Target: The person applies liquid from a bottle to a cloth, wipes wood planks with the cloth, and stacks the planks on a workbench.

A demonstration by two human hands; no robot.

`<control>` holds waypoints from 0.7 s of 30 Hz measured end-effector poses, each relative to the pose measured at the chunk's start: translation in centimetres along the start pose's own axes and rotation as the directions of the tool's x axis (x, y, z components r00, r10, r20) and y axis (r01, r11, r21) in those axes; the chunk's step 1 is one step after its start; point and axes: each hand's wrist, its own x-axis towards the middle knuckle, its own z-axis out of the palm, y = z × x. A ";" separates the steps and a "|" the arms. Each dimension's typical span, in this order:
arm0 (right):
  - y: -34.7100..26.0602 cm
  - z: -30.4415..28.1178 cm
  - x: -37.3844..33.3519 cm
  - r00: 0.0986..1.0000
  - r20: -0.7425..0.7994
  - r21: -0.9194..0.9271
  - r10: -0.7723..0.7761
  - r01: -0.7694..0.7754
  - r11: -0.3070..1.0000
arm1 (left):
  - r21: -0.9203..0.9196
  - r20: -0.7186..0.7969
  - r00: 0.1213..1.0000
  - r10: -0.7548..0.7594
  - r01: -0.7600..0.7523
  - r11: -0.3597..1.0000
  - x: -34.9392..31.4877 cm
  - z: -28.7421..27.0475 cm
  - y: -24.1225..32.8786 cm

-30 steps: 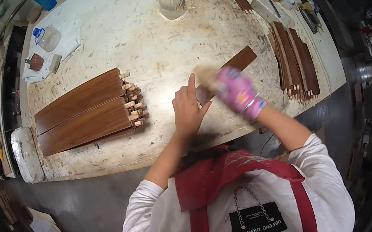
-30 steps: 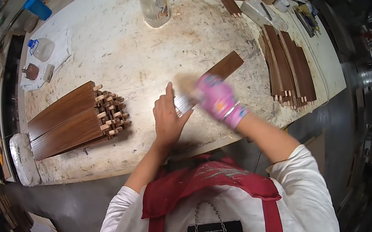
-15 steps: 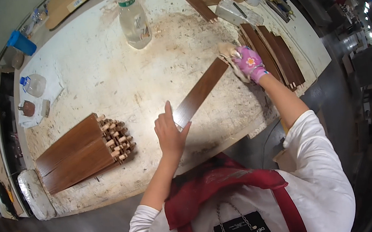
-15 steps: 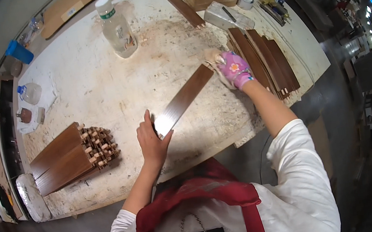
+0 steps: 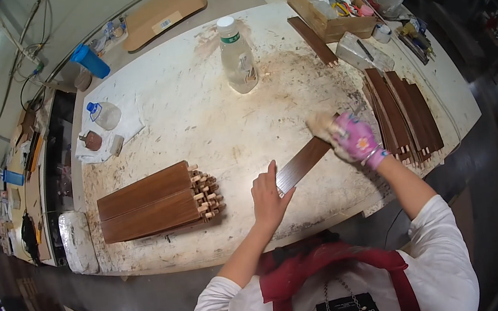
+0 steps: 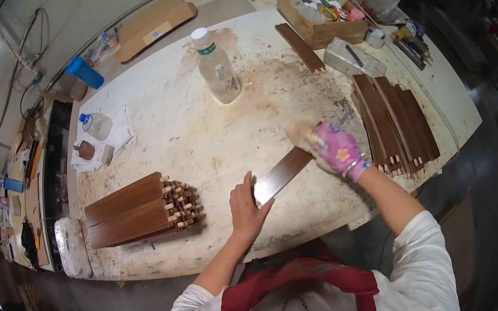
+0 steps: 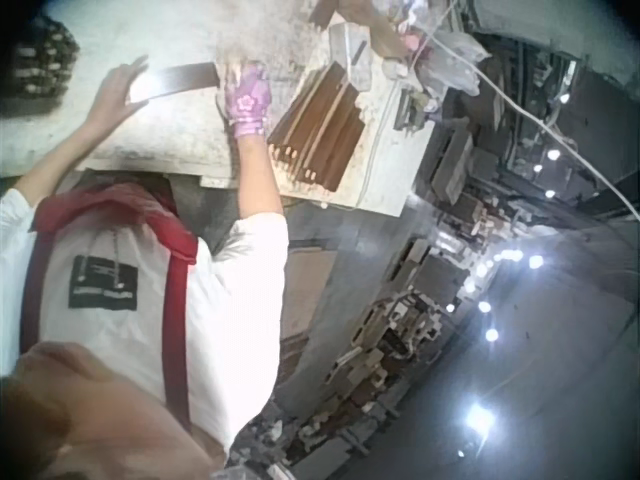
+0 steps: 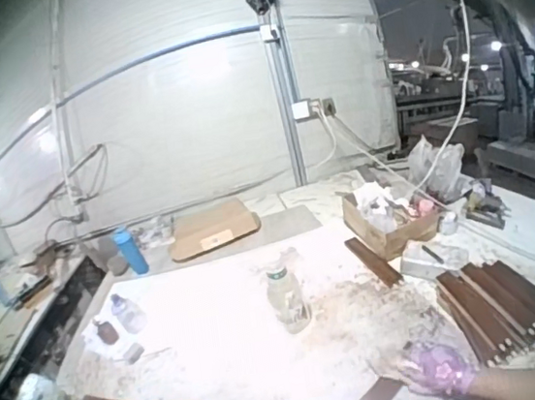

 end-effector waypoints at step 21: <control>-6.0 2.8 2.0 0.971 0.126 0.385 0.201 -0.235 0.893 | -0.387 0.914 0.399 -0.076 0.801 -0.456 -1.6 -4.4 -1.1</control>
